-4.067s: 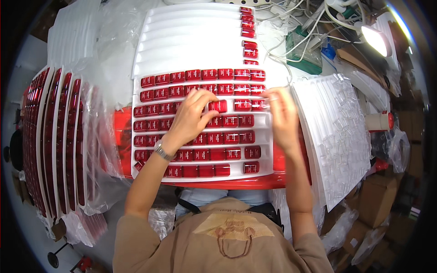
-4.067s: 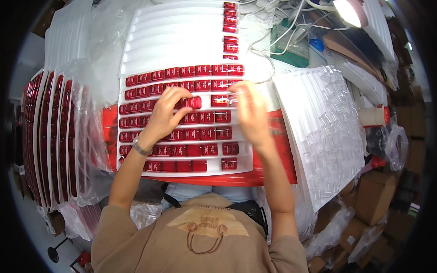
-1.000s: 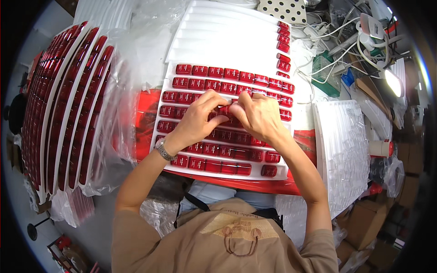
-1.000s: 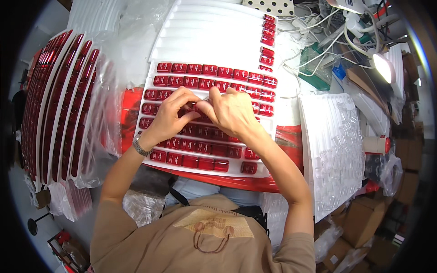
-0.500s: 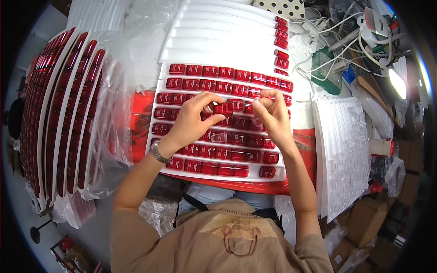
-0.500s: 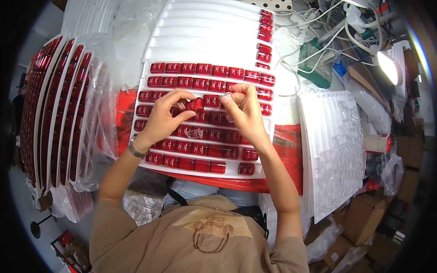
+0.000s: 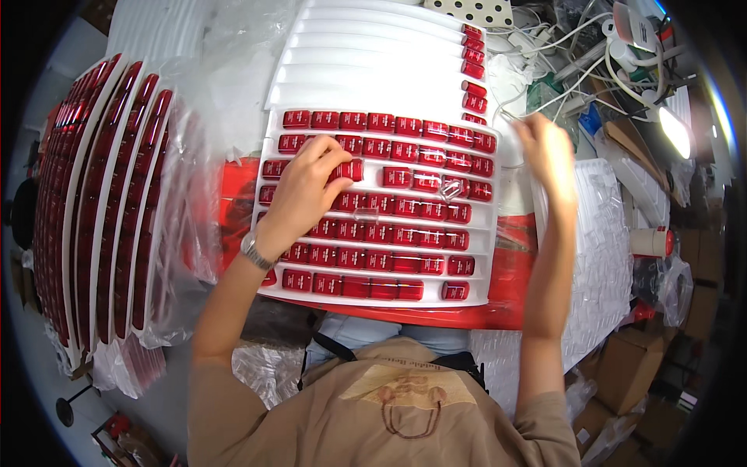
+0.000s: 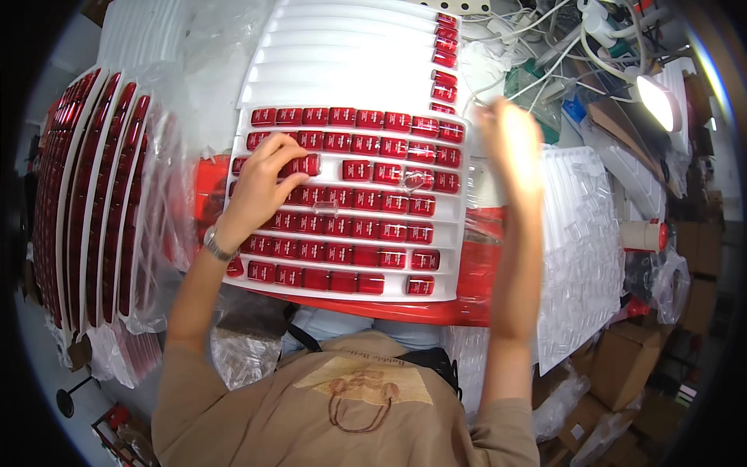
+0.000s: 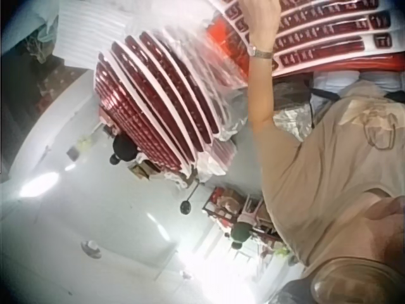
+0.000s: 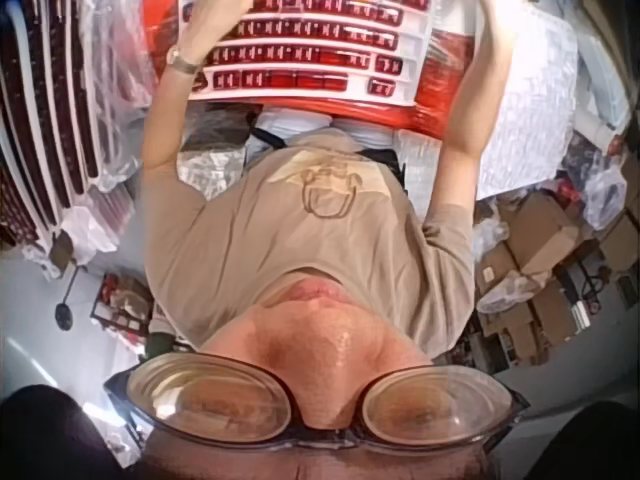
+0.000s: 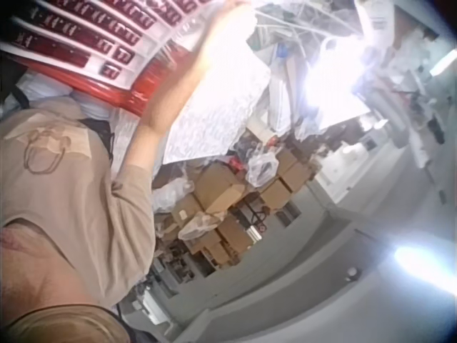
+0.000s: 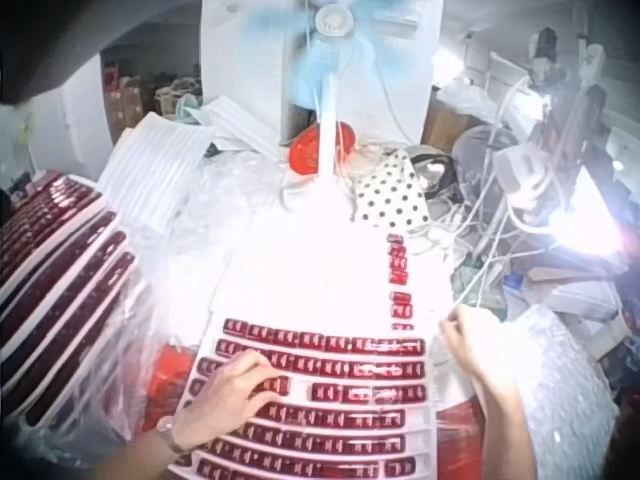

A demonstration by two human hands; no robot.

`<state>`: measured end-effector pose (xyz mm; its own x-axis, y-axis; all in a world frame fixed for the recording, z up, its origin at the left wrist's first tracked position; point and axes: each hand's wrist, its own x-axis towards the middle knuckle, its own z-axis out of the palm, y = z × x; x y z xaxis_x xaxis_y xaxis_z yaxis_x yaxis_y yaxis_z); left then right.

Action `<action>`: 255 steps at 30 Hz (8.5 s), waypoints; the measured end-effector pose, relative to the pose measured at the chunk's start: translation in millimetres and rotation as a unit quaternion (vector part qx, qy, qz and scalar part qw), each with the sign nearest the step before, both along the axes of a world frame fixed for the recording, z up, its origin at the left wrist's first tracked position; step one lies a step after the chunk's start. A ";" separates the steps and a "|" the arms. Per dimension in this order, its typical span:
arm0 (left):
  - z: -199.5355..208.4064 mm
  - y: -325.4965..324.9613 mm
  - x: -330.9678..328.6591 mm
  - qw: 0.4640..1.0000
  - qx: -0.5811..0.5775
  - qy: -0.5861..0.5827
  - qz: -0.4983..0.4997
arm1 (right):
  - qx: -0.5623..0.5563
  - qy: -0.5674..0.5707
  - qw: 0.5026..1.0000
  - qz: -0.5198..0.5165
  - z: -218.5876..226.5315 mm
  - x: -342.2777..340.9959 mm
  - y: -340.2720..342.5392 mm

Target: Manually organizing and placing red reflective components into a white plastic storage tray.

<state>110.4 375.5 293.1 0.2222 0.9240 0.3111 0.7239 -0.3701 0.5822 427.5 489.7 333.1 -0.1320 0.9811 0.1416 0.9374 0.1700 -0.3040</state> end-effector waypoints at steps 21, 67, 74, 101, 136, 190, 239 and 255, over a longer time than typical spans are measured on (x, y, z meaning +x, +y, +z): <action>3.2 -13.1 8.3 0.966 -0.098 -0.233 -0.054 | -0.275 0.584 0.744 0.173 -9.2 -75.3 -86.8; -22.7 4.8 -53.0 0.990 0.017 0.140 0.005 | 0.037 0.107 0.932 0.344 -69.3 -115.8 -123.1; -19.5 -8.6 -92.7 0.989 -0.008 0.145 0.026 | -0.319 0.597 0.726 0.122 -45.9 -125.2 -107.7; -0.5 -41.5 -69.8 0.989 0.016 -0.087 0.122 | 0.073 0.091 0.882 0.456 -70.2 -232.2 -202.9; -24.2 -7.4 129.9 0.960 -0.039 -0.214 -0.176 | -0.086 0.208 0.969 0.100 -36.3 4.2 -129.2; -19.8 -33.0 99.4 0.947 -0.097 -0.304 -0.026 | -0.116 0.432 0.894 0.009 -52.3 0.3 -143.6; -14.3 -52.2 101.7 0.707 -0.391 -0.561 -0.181 | 0.054 0.247 0.914 0.317 4.4 4.2 -162.9; -26.3 -19.1 42.9 0.994 -0.007 0.100 -0.033 | 0.073 0.350 0.929 -0.099 -4.6 63.3 -170.7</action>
<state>153.3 356.3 266.8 0.3386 0.9092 0.2424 0.8006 -0.4137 0.4335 490.8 319.0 328.5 0.2242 0.9397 0.2584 0.5360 0.1025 -0.8380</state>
